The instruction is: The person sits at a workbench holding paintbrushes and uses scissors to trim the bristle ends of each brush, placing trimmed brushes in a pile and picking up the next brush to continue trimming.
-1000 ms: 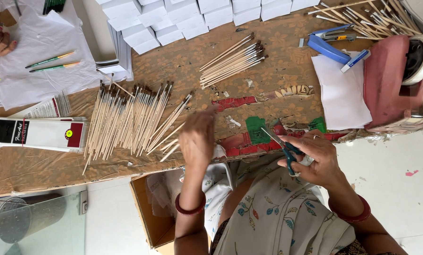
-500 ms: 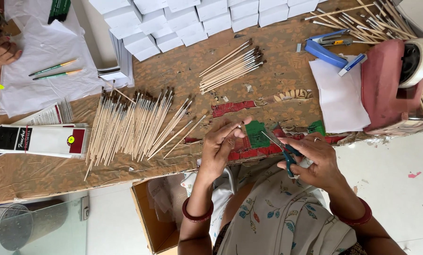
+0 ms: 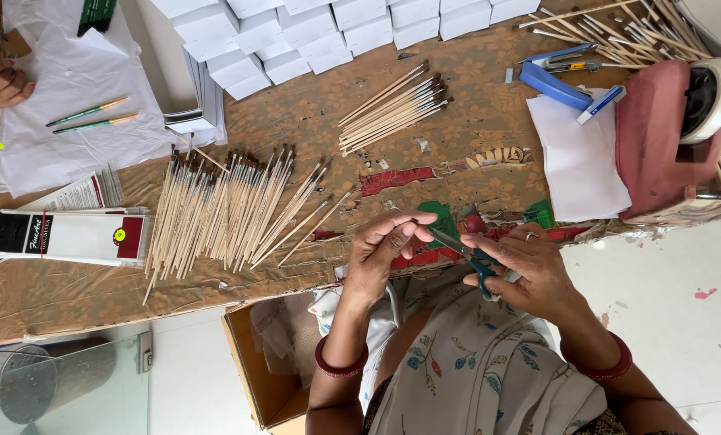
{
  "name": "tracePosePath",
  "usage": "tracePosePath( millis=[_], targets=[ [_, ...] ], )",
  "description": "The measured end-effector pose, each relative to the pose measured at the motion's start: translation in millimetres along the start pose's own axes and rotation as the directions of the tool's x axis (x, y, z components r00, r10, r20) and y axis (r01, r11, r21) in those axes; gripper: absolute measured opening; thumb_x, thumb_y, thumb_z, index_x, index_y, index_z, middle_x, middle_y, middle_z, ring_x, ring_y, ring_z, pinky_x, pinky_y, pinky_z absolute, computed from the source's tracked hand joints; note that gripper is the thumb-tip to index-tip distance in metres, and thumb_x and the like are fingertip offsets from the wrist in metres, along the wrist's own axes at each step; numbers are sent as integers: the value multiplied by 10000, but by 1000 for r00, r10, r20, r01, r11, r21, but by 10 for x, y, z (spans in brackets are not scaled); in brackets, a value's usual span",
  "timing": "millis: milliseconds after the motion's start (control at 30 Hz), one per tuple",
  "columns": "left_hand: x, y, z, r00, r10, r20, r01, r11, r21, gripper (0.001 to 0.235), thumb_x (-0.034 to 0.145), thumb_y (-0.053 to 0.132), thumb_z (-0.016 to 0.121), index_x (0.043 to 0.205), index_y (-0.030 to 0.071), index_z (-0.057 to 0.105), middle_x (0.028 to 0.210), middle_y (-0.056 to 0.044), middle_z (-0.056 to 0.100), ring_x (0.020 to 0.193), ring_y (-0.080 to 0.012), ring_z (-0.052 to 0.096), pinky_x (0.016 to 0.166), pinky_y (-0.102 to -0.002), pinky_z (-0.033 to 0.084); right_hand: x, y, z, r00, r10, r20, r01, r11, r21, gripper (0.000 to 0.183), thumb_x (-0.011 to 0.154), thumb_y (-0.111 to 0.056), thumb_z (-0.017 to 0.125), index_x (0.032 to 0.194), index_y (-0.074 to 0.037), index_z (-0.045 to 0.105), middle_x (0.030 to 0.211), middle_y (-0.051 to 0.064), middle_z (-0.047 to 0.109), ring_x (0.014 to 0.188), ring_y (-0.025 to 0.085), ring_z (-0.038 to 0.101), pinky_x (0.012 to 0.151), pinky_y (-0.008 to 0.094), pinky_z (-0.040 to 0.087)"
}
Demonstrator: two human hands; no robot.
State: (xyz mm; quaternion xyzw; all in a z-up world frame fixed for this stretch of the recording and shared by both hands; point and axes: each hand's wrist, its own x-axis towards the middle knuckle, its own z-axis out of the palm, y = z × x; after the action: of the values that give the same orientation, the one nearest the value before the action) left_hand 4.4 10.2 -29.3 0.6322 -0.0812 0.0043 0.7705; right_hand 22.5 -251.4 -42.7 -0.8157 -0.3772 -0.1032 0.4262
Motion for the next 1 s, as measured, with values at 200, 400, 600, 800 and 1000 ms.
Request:
tracePosePath(
  millis=[200,400,600,800,1000],
  targets=[
    [-3,92,45,998,11,59,-15,998,68,224,1074,153,588,1184,38,746,1062,-66,744,922,-100,734,661,-236,551,-40,28,2,999,25,23,-24,999,-27,692,694,-171,783,1369,-145,636,632,-11,540,638,154,509,770,350,372],
    [-25,157,112,998,46,51,-53,986,157,195,1048,83,615,1187,54,747,1066,-55,749,924,-95,738,651,-227,573,-41,28,-14,1000,2,25,-2,1000,-11,698,693,-158,771,1377,-144,632,654,-10,560,655,154,524,793,356,391],
    [-59,285,176,986,148,77,-165,938,306,193,1043,85,643,1203,69,750,1013,-61,753,822,-112,661,697,-266,530,1,5,-51,999,-6,40,5,1000,14,705,687,-196,784,1373,-141,634,657,-7,580,641,154,533,766,352,391],
    [-52,453,196,960,246,135,-280,831,480,191,1031,80,632,1191,76,736,1020,-64,772,832,-172,682,747,-315,548,-51,56,-26,999,-6,40,6,1000,-10,673,713,-211,803,1365,-143,652,637,-6,565,631,144,529,761,335,410],
    [-56,404,146,971,182,157,-233,871,433,210,1045,69,611,1225,77,719,998,-39,770,898,-164,749,779,-288,586,-33,41,-38,998,-66,-8,66,997,-28,620,755,-220,817,1345,-119,654,673,-22,595,645,126,552,776,333,416]
  ],
)
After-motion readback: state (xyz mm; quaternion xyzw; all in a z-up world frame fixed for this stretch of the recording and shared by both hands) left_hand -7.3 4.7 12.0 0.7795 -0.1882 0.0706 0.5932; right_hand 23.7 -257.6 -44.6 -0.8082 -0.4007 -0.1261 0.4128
